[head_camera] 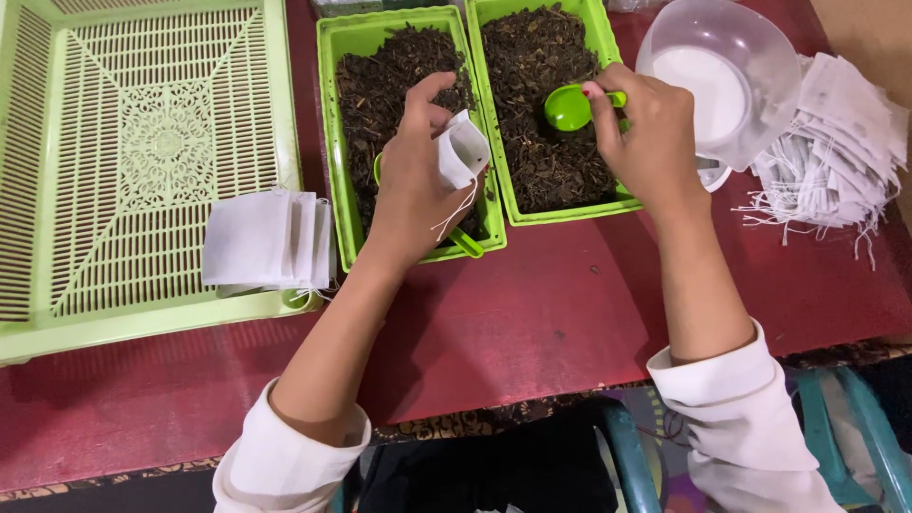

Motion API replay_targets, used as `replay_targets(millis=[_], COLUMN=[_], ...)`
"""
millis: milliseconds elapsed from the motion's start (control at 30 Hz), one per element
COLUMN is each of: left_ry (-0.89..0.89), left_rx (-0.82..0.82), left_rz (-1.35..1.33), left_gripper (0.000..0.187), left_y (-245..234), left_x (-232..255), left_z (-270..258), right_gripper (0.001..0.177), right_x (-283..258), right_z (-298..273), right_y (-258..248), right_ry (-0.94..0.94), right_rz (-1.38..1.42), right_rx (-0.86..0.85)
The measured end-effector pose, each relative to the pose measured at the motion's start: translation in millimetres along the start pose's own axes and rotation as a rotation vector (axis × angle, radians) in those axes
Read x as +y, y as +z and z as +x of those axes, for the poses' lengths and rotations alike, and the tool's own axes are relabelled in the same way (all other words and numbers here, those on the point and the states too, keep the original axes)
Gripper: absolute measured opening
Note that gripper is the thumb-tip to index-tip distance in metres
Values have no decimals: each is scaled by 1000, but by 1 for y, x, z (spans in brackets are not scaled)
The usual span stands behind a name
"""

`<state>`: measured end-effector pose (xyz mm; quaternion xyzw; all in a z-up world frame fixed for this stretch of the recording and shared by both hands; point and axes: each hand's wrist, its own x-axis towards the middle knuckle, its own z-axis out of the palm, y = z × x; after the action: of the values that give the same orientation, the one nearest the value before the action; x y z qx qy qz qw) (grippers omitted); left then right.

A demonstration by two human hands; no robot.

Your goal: Filling small bags with tea leaves using a spoon and folding them closed

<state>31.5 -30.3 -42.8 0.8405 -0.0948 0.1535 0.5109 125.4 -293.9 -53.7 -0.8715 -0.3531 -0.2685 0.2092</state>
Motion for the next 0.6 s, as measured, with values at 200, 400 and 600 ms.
replay_targets(millis=[200, 400, 600], left_ry=[-18, -24, 35], left_rx=[0, -8, -6], left_rz=[-20, -50, -26], left_gripper=[79, 78, 75], left_y=[1, 1, 0], left_x=[-2, -1, -2], left_z=[0, 0, -3], right_gripper=[20, 29, 29], right_x=[0, 2, 11], right_z=[0, 4, 4], right_y=[3, 4, 10], right_ry=[53, 347, 445], right_rz=[85, 313, 397], right_rx=[30, 51, 76])
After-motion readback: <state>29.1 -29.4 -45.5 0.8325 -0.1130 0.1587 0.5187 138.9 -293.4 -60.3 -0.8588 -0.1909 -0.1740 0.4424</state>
